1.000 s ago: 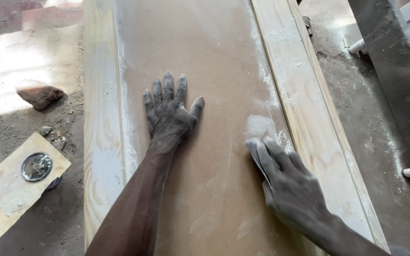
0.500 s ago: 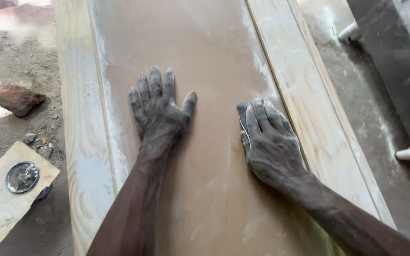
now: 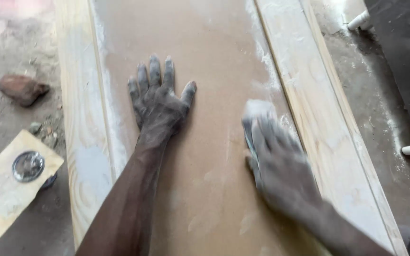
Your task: Sanding the surface and edges of a wooden door panel using a sanding block
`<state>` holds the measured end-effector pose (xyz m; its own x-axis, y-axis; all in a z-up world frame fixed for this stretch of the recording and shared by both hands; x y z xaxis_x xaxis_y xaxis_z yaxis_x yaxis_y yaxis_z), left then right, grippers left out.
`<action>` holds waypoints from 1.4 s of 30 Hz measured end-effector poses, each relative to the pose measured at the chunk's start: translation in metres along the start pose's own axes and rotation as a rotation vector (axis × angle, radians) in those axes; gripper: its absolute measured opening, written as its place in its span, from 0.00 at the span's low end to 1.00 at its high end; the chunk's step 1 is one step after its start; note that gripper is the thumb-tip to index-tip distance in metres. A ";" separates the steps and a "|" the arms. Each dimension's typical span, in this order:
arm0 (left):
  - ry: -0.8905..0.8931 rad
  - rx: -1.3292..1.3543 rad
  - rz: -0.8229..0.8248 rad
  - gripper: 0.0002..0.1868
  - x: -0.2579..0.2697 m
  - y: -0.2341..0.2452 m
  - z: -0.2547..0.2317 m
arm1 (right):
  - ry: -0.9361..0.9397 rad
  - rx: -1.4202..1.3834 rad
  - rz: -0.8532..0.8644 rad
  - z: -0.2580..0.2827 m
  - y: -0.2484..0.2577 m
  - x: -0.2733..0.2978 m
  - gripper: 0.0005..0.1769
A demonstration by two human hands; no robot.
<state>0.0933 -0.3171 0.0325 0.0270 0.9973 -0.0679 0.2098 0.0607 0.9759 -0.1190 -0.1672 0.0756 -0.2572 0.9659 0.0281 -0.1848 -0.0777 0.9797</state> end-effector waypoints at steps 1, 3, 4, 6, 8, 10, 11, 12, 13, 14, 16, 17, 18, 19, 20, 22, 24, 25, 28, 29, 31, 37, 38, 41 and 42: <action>0.013 -0.009 0.026 0.44 0.002 -0.002 -0.001 | -0.006 -0.016 -0.001 -0.003 -0.004 0.009 0.37; 0.026 -0.023 0.060 0.45 0.003 -0.008 0.003 | -0.014 -0.040 0.005 -0.011 -0.008 -0.002 0.37; -0.001 -0.040 -0.018 0.44 0.002 -0.005 0.006 | 0.064 -0.059 -0.067 -0.010 -0.002 -0.021 0.32; -0.020 -0.028 -0.068 0.43 0.014 -0.008 -0.002 | 0.131 -0.061 -0.104 -0.018 0.007 -0.026 0.28; -0.076 -0.039 -0.134 0.42 0.007 0.006 -0.002 | 0.180 -0.213 -0.071 -0.019 0.006 -0.032 0.30; -0.051 -0.026 -0.123 0.43 0.002 0.006 -0.009 | 0.109 -0.125 -0.072 -0.015 0.008 0.007 0.33; -0.011 -0.029 -0.055 0.44 0.013 0.001 -0.003 | 0.027 -0.073 -0.029 -0.008 0.000 0.035 0.36; -0.009 -0.030 -0.062 0.44 0.006 0.003 -0.003 | 0.032 -0.072 -0.034 -0.013 -0.001 0.018 0.36; -0.010 -0.018 -0.031 0.44 0.007 0.001 -0.002 | 0.016 -0.081 -0.040 -0.017 -0.004 0.009 0.39; -0.011 -0.006 0.000 0.44 0.008 -0.002 -0.001 | 0.000 -0.090 -0.047 -0.021 -0.008 0.000 0.41; -0.004 -0.012 0.014 0.45 0.009 -0.003 -0.003 | -0.005 -0.065 -0.044 -0.026 -0.008 -0.026 0.41; -0.001 -0.022 0.010 0.45 0.005 0.000 -0.002 | -0.004 -0.039 -0.060 -0.029 -0.007 -0.044 0.42; 0.003 -0.025 0.008 0.45 0.008 0.007 -0.002 | 0.000 -0.041 -0.061 -0.020 0.004 -0.033 0.42; 0.004 0.000 0.032 0.44 0.008 0.010 -0.005 | -0.010 -0.116 0.033 -0.014 0.009 -0.021 0.39; 0.006 0.026 0.055 0.44 0.008 0.012 -0.008 | -0.021 -0.191 0.125 -0.008 0.013 -0.009 0.37; -0.017 0.022 0.027 0.44 0.004 0.008 -0.010 | -0.006 -0.081 0.027 -0.017 0.001 0.007 0.37; -0.013 0.000 0.026 0.44 0.008 0.006 -0.002 | 0.025 0.005 -0.039 -0.014 -0.001 0.003 0.36; -0.013 -0.024 0.022 0.45 0.008 0.004 -0.003 | 0.058 0.005 -0.093 -0.012 0.008 -0.012 0.33; -0.027 -0.031 0.018 0.45 0.011 0.003 -0.003 | 0.041 -0.002 -0.094 -0.014 0.005 -0.022 0.32; -0.039 -0.008 -0.013 0.44 0.004 0.007 -0.004 | 0.006 0.005 -0.067 -0.020 0.001 -0.028 0.35; -0.018 -0.009 0.019 0.45 0.007 0.010 -0.006 | -0.015 0.001 -0.053 -0.014 0.003 0.008 0.35; -0.032 -0.023 0.007 0.46 0.009 0.007 -0.003 | 0.031 -0.070 -0.122 -0.024 0.006 -0.026 0.33; -0.045 -0.015 -0.019 0.45 0.009 0.010 -0.001 | 0.024 -0.073 -0.128 -0.027 0.004 -0.040 0.33; -0.036 0.005 0.016 0.46 0.007 0.017 -0.005 | 0.062 -0.089 -0.068 -0.009 0.022 -0.005 0.31; -0.041 0.009 0.001 0.46 0.004 0.013 -0.008 | 0.064 -0.080 -0.082 -0.015 0.017 0.004 0.31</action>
<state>0.0885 -0.3119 0.0467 0.0676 0.9948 -0.0760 0.2181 0.0596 0.9741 -0.1372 -0.1681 0.0891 -0.2973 0.9524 -0.0670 -0.2824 -0.0206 0.9591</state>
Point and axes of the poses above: each hand's wrist, its own x-axis away from the middle knuckle, its own y-axis out of the back of the hand, z = x × y, the point moved 8 cm from there along -x, towards the middle knuckle, and after that the axes turned 2 degrees about -x, right-handed, at the moved point
